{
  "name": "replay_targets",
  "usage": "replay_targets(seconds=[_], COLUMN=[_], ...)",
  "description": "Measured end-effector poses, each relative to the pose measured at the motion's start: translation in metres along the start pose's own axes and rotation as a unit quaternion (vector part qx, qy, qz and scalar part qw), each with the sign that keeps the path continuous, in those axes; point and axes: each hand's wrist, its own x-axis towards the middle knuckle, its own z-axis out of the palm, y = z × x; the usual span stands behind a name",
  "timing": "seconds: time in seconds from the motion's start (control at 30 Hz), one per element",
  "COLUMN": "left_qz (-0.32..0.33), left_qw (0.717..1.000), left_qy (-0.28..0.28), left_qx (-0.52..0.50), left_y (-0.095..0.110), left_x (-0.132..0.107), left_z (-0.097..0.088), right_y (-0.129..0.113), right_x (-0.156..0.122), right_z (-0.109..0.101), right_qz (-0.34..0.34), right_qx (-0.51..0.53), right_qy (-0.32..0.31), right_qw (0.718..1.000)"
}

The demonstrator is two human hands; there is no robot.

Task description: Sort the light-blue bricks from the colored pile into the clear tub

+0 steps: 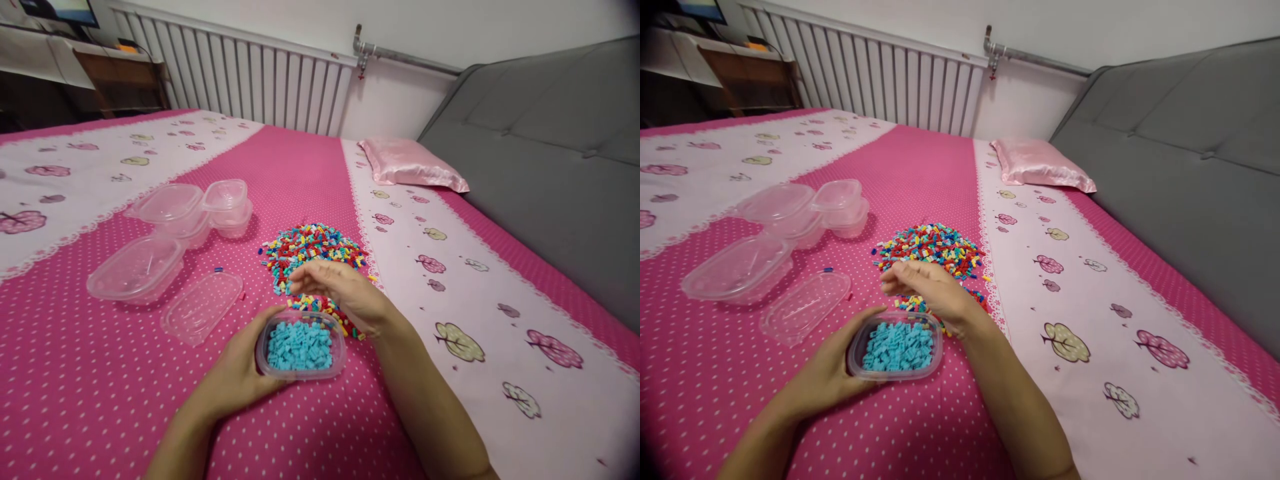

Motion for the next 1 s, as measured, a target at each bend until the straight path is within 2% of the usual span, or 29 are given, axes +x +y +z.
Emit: replay_targets(seconds=[0.1, 0.2, 0.27, 0.37, 0.47, 0.53, 0.63, 0.73, 0.83, 0.9, 1.0], left_qz=[-0.005, 0.001, 0.011, 0.035, 0.052, 0.061, 0.074, 0.084, 0.085, 0.066, 0.04], left_qw=[1.0, 1.0, 1.0, 0.999, 0.997, 0.996, 0.992, 0.984, 0.98, 0.974, 0.966], left_qy=[-0.005, -0.005, -0.001, 0.011, 0.037, 0.044, 0.065, 0.101, 0.132, 0.142, 0.132], left_qx=[-0.006, -0.023, -0.021, 0.008, 0.035, 0.046, 0.077, 0.119, 0.125, 0.163, 0.219], left_y=[0.002, 0.006, 0.005, -0.001, -0.009, -0.012, -0.012, -0.011, -0.012, -0.013, -0.014], left_x=[0.0, 0.001, 0.002, 0.003, 0.003, 0.002, 0.0, -0.01, -0.036, -0.06, -0.093], left_z=[0.0, 0.0, 0.0, -0.001, -0.001, 0.0, 0.003, 0.008, 0.009, 0.008, 0.005], right_y=[-0.002, -0.005, -0.004, 0.004, 0.022, 0.036, 0.055, 0.067, 0.071, 0.072, 0.071], right_x=[-0.001, -0.006, -0.012, -0.022, -0.035, -0.046, -0.063, -0.077, -0.088, -0.094, -0.101], right_z=[-0.002, -0.002, -0.002, -0.003, -0.003, -0.003, 0.001, 0.009, 0.016, 0.02, 0.024], right_qz=[-0.032, -0.056, -0.072, -0.082, -0.041, -0.03, -0.061, -0.086, -0.084, -0.091, -0.102], right_qx=[-0.058, -0.164, -0.267, -0.408, -0.466, -0.475, -0.451, -0.432, -0.423, -0.414, -0.399], right_qy=[0.059, 0.063, 0.025, -0.06, -0.11, -0.085, -0.01, 0.093, 0.209, 0.226, 0.211], right_qw=[0.996, 0.983, 0.961, 0.907, 0.877, 0.875, 0.89, 0.893, 0.878, 0.877, 0.886])
